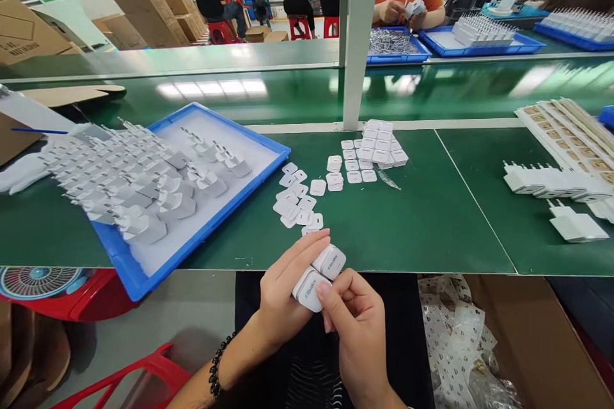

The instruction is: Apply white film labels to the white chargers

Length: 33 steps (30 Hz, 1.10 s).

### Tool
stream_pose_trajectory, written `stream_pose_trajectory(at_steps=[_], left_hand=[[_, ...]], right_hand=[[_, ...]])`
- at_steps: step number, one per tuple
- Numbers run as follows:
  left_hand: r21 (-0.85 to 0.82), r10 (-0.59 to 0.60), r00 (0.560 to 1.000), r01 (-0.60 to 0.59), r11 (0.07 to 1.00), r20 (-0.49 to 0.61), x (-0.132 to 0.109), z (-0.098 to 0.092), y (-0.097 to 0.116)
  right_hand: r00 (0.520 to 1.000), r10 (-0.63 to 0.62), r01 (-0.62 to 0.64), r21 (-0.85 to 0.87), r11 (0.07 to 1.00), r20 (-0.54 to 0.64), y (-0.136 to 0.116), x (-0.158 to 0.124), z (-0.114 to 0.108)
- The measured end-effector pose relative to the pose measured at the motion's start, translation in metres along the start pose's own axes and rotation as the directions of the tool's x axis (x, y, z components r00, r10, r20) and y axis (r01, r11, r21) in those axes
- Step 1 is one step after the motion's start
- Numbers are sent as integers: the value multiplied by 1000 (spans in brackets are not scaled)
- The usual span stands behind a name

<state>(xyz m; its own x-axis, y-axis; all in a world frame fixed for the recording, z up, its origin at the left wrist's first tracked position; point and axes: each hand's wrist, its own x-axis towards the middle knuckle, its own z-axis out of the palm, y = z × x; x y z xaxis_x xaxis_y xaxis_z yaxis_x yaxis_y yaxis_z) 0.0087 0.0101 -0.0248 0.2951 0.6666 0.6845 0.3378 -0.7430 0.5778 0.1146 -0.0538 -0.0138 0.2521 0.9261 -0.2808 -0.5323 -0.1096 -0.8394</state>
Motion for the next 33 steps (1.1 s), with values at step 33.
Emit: stream_pose_trajectory(at_steps=[33], left_hand=[[-260,-337,939,343,903,70,1,5,3]], right_hand=[[940,-282,277,-56,959,-192,20,2,12]])
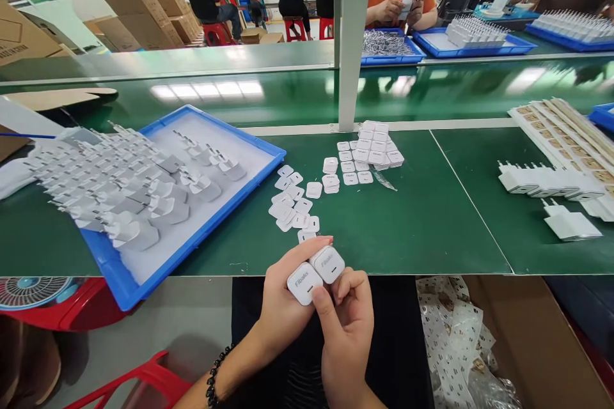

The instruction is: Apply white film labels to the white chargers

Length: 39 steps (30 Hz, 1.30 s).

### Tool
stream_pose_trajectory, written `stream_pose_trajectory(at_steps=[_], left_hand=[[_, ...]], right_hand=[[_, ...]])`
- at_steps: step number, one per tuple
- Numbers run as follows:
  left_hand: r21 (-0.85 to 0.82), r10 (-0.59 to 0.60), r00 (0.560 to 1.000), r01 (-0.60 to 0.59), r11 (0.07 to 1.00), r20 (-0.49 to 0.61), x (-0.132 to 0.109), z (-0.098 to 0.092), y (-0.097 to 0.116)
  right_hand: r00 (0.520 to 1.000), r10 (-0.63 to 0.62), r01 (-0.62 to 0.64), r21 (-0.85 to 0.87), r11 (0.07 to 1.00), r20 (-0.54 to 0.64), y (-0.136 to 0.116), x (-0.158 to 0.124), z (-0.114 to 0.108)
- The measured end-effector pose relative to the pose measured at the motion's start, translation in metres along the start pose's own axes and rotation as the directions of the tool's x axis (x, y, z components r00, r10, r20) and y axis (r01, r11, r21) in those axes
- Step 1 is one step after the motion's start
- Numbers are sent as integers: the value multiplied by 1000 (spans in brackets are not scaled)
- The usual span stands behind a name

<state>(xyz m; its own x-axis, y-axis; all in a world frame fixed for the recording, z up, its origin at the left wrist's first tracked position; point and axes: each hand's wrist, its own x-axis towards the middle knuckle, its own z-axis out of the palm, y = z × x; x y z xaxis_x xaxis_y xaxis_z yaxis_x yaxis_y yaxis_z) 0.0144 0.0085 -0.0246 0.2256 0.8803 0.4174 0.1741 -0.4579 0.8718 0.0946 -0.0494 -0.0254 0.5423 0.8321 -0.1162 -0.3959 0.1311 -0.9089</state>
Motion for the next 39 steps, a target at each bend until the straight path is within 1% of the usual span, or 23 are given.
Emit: stream_pose_trajectory(at_steps=[1,3,6,9,13,17,19,22,24,26,28,29,31,32,33,34,35,36,37,38,39], left_hand=[[-46,-27,1000,27,999,0,1,1,1],[-113,-73,997,74,991,13,1,1,3],[-169,-96,995,101,980,38,3,1,6],[-194,-63,997,72,978,52,3,3,8],[-157,21,998,-12,987,54,3,4,6],[-108,127,990,-120,987,59,2,3,3],[-86,149,986,-142,986,72,2,2,1],[-83,173,981,-166,983,85,1,2,0],[-81,146,985,-138,987,97,-1,2,-1],[-64,66,990,-58,996,128,-3,2,0],[-68,25,985,-14,998,173,-3,-2,1],[-69,35,979,-21,997,199,0,-6,2],[-20,99,965,-97,995,244,11,-23,6],[46,133,956,-150,988,262,20,-36,9],[149,165,948,-211,966,272,32,-51,14],[275,193,942,-269,923,274,47,-68,18],[404,206,938,-310,861,279,65,-86,23],[545,186,936,-328,771,300,85,-104,27],[702,101,944,-302,645,314,108,-119,30],[848,-27,954,-253,466,299,133,-132,32],[950,-173,957,-187,250,234,157,-142,31]], right_hand=[[1000,1,-1,33,999,-8,3,-2,0],[999,41,-42,70,997,6,7,-4,0],[992,104,-113,135,984,74,8,-6,-3],[982,109,-138,189,972,157,6,-5,-6],[957,142,-191,180,965,253,1,-2,-6],[965,131,-177,199,964,225,0,0,-3],[972,116,-155,185,971,203,2,0,-1],[979,103,-123,113,986,174,3,2,3],[986,88,-96,48,994,141,3,1,7],[991,73,-72,-19,997,111,4,-1,12],[990,80,-72,-69,995,115,4,-3,14],[986,92,-81,-84,993,138,4,-3,14],[971,93,-80,-69,994,218,1,-1,11],[961,74,-64,-45,997,267,-2,2,7],[950,43,-39,-20,999,311,-6,6,2],[940,12,-12,-3,1000,341,-9,10,-4],[934,-8,9,-2,1000,356,-13,15,-10],[934,-8,15,-17,1000,356,-17,20,-16],[939,15,1,-46,999,344,-20,24,-22],[944,50,-28,-75,997,326,-21,28,-28],[947,90,-63,-96,993,308,-21,31,-33]])
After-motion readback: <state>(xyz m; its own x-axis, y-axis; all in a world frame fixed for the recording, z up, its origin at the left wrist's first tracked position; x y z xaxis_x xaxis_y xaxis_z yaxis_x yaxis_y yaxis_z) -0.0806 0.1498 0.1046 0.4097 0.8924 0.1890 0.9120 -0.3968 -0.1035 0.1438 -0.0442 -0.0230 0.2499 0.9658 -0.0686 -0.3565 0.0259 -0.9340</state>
